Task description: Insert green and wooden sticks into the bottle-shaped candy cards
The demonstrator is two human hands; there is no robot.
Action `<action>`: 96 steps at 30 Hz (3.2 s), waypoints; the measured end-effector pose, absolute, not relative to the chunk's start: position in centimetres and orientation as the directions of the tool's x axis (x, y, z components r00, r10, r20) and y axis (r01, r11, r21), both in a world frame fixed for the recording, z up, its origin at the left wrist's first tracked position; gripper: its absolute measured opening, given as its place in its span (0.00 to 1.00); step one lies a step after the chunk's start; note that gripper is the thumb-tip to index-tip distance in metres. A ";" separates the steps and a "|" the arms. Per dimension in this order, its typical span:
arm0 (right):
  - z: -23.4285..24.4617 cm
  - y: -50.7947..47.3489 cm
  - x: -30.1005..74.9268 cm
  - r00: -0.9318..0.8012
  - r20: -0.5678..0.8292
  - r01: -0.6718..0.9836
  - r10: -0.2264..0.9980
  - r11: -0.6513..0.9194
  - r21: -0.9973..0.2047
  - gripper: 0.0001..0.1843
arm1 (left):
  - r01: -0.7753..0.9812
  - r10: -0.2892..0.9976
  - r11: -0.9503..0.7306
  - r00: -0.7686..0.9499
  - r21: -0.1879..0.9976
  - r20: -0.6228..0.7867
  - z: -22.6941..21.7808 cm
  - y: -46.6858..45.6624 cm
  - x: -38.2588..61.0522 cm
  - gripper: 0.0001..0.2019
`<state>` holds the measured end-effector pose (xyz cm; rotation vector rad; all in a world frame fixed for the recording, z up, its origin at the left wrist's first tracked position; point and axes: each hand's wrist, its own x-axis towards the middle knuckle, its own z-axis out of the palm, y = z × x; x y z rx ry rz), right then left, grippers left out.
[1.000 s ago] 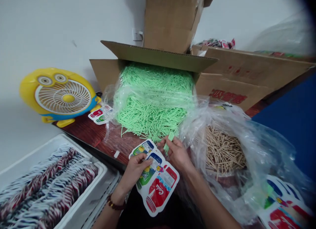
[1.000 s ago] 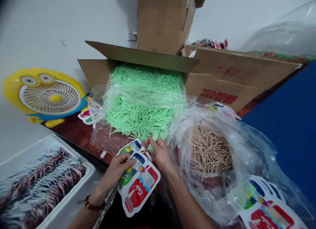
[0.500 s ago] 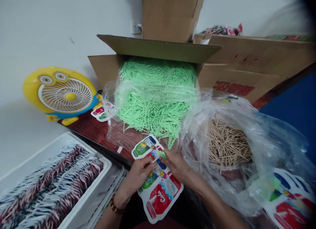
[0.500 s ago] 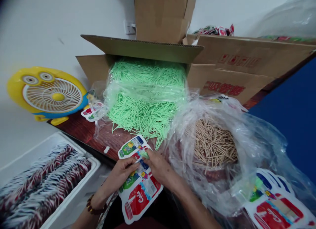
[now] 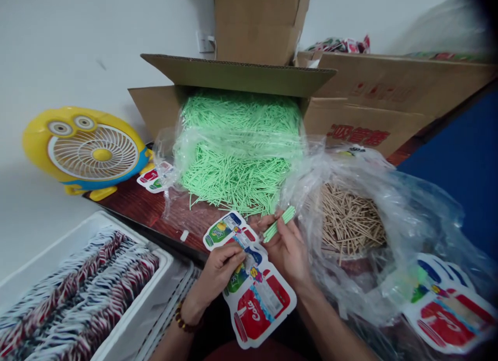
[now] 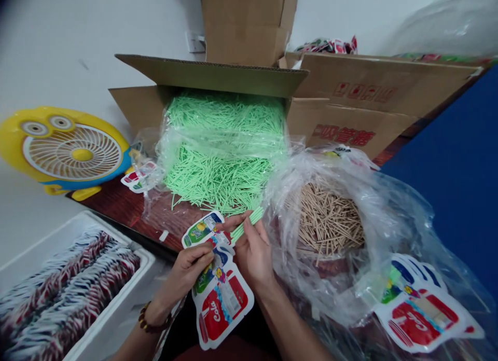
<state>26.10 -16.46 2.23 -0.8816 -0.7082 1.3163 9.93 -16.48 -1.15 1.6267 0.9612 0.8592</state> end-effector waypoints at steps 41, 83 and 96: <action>3.9 -13.3 32.0 -0.420 -0.113 0.417 0.901 0.080 -0.905 0.06 | -0.162 0.911 0.251 0.374 0.954 -0.176 -1.5 -14.4 11.9 0.13; -1.1 -3.8 27.2 -0.439 0.007 0.831 0.899 0.408 -0.378 0.14 | -0.307 0.898 0.414 0.295 0.857 -0.328 -2.7 -16.4 7.1 0.11; -1.5 -2.7 28.6 -0.315 0.207 0.773 0.926 0.377 -0.511 0.11 | -0.353 0.902 0.403 0.312 0.844 -0.300 -1.6 -15.6 8.2 0.13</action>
